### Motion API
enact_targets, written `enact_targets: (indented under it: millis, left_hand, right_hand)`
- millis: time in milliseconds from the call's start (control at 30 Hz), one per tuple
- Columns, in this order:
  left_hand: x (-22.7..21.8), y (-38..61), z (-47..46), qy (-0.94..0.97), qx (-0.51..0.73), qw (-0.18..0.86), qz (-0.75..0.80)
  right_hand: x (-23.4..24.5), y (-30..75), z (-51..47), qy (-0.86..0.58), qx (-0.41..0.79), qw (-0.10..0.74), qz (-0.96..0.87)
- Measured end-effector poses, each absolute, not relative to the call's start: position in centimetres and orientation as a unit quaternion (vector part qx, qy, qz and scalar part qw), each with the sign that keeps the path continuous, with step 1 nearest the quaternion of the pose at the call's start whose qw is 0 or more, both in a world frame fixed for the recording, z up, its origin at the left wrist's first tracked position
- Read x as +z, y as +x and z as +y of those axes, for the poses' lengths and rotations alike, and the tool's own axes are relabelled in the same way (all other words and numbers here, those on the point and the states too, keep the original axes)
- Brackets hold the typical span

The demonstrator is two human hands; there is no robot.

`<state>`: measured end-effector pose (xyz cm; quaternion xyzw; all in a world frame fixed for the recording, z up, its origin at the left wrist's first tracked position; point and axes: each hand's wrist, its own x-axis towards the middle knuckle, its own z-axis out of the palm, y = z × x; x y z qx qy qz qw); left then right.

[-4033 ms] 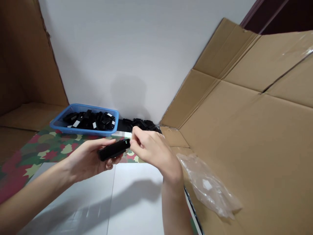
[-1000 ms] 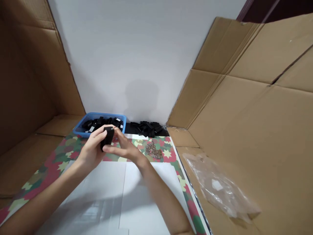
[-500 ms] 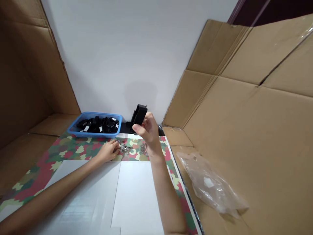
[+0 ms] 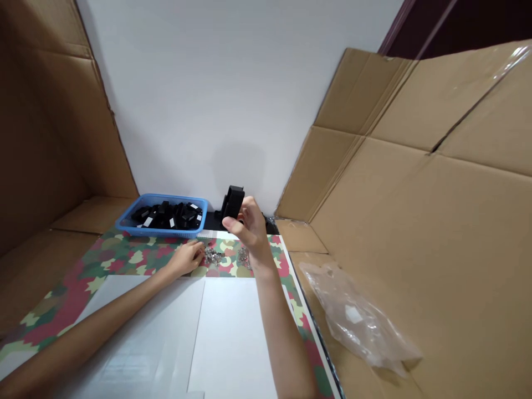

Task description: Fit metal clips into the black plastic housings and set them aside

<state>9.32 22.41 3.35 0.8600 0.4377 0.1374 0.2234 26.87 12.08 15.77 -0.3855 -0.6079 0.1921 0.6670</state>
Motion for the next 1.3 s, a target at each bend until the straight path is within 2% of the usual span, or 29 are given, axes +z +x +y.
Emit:
enact_targets:
  millis: [233,433,667,933,1300]
  left_hand:
    - [4.7,9.1,22.9,0.801,0.216,0.378,0.411]
    - [11.1,7.9,21.0,0.713,0.334,0.521,0.329]
    - [17.3,5.6,16.3,0.658,0.397,0.589,0.25]
    - [17.8,5.3,14.5,0.646,0.379,0.624,0.223]
    - [17.9,5.9,14.3,0.616,0.386,0.629,0.276]
  right_hand:
    - [15.5,27.3,12.3,-0.381,0.224,0.672,-0.595]
    - [15.8,26.1,12.3,-0.331,0.372,0.694,-0.52]
    - [14.6,24.5,11.8,-0.268,0.448,0.65,-0.552]
    - [13.7,23.7,12.2,-0.187,0.334,0.631,-0.675]
    - [14.4,23.3,11.3,-0.195,0.231,0.616,-0.727]
